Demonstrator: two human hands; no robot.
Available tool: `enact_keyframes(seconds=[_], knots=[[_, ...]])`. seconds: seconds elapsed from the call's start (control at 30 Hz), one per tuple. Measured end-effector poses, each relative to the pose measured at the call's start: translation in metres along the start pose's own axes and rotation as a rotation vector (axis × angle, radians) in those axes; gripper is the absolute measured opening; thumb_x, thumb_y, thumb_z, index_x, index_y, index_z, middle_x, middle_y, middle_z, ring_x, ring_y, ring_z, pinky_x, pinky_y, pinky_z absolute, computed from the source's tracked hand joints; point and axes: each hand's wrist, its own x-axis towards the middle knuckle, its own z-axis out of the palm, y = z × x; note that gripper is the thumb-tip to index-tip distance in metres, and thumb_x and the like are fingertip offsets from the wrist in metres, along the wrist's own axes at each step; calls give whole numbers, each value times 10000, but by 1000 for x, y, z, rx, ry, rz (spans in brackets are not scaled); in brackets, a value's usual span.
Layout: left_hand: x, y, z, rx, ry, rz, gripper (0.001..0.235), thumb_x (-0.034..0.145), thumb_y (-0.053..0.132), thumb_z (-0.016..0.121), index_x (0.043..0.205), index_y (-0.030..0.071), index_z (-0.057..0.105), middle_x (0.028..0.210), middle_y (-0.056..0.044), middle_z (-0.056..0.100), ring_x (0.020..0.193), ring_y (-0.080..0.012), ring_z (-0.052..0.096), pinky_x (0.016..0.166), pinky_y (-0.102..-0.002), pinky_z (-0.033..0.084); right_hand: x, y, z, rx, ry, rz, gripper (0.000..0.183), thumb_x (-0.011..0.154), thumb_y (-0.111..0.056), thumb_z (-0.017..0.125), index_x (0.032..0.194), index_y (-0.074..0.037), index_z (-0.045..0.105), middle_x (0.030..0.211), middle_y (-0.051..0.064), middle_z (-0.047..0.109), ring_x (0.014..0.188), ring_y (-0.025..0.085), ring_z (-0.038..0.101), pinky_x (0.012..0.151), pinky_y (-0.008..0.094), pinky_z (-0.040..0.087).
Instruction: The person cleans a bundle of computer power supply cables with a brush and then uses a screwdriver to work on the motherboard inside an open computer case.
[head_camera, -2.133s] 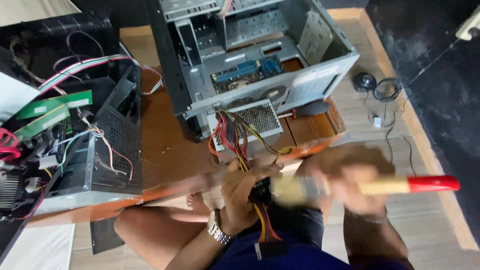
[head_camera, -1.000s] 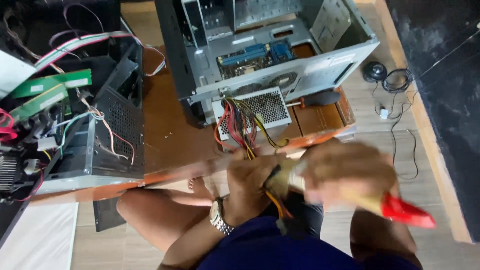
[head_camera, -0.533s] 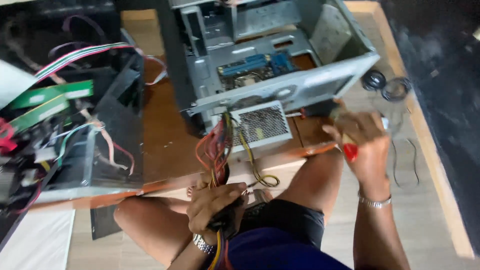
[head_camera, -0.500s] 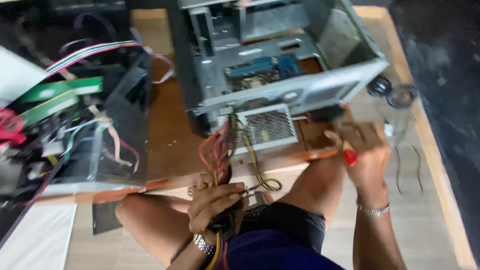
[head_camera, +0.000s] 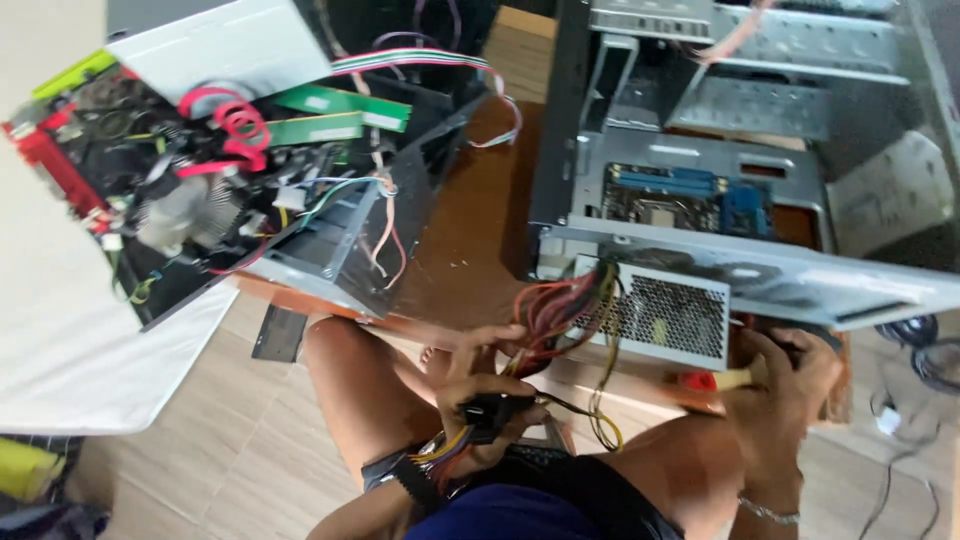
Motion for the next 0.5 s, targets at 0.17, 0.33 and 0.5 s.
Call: enact_keyframes(seconds=[0.17, 0.33, 0.5], knots=[[-8, -6, -1, 237, -26, -28, 172, 951, 245, 962, 1065, 201, 840, 1469, -143, 698, 1380, -317, 684, 1150, -467, 594, 26, -46, -21, -174, -210, 118, 1434, 312, -808, 869, 1549, -95, 742, 1722, 294, 490, 1637, 539, 319, 1177, 748, 334], [-1, 3, -5, 386, -102, 100, 176, 962, 201, 951, 1091, 161, 838, 1421, -151, 674, 1292, -291, 700, 1059, -403, 640, 20, -52, -18, -229, -68, -14, 1332, 541, -913, 770, 1631, -157, 639, 1786, 336, 455, 1736, 591, 254, 1252, 823, 293], [-2, -2, -5, 523, -74, 177, 155, 954, 251, 938, 1057, 208, 830, 1354, -110, 727, 1180, -282, 691, 1046, -419, 566, 52, -109, -44, 69, 45, -111, 1327, 632, -621, 952, 1734, -104, 423, 1834, 264, 268, 1765, 525, 253, 1433, 789, 300]])
